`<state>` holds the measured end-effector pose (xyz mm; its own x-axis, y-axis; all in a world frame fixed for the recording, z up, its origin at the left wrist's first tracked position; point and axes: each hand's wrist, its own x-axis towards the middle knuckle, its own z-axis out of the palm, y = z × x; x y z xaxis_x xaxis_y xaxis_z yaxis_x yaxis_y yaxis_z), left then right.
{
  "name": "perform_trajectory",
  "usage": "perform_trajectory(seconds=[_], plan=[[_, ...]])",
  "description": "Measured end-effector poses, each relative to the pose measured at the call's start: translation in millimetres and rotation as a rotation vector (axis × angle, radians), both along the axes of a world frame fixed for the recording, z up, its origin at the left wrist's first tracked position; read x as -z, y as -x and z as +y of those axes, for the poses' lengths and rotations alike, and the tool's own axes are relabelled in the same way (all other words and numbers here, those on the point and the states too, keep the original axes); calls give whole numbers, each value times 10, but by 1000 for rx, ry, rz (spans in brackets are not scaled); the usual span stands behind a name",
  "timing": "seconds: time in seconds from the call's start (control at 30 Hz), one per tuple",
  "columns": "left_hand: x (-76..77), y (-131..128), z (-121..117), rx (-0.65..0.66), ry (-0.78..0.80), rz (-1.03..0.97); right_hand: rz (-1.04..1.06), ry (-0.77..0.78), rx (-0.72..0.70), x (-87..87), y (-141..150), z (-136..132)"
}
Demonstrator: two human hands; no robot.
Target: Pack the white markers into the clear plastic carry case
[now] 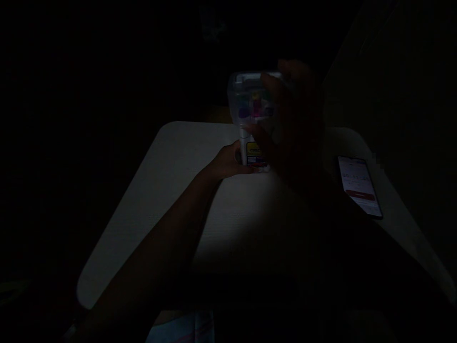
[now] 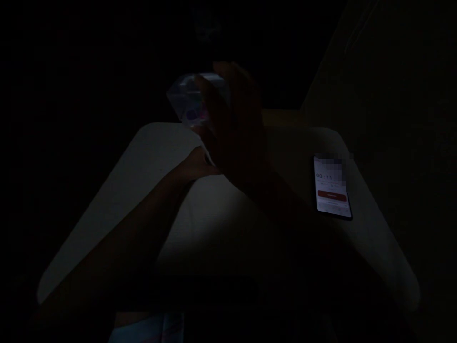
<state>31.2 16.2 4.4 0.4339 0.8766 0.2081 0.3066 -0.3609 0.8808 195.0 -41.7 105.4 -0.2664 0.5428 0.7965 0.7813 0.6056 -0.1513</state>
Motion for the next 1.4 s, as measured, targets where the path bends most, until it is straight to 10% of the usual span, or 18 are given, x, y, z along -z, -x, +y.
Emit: perform_trajectory(seconds=[0.93, 1.4], plan=[[38, -11, -8, 73, 61, -120, -170, 134, -44, -171, -220, 87], [8, 7, -40, 50, 100, -92, -110, 53, -201, 16, -288, 207]])
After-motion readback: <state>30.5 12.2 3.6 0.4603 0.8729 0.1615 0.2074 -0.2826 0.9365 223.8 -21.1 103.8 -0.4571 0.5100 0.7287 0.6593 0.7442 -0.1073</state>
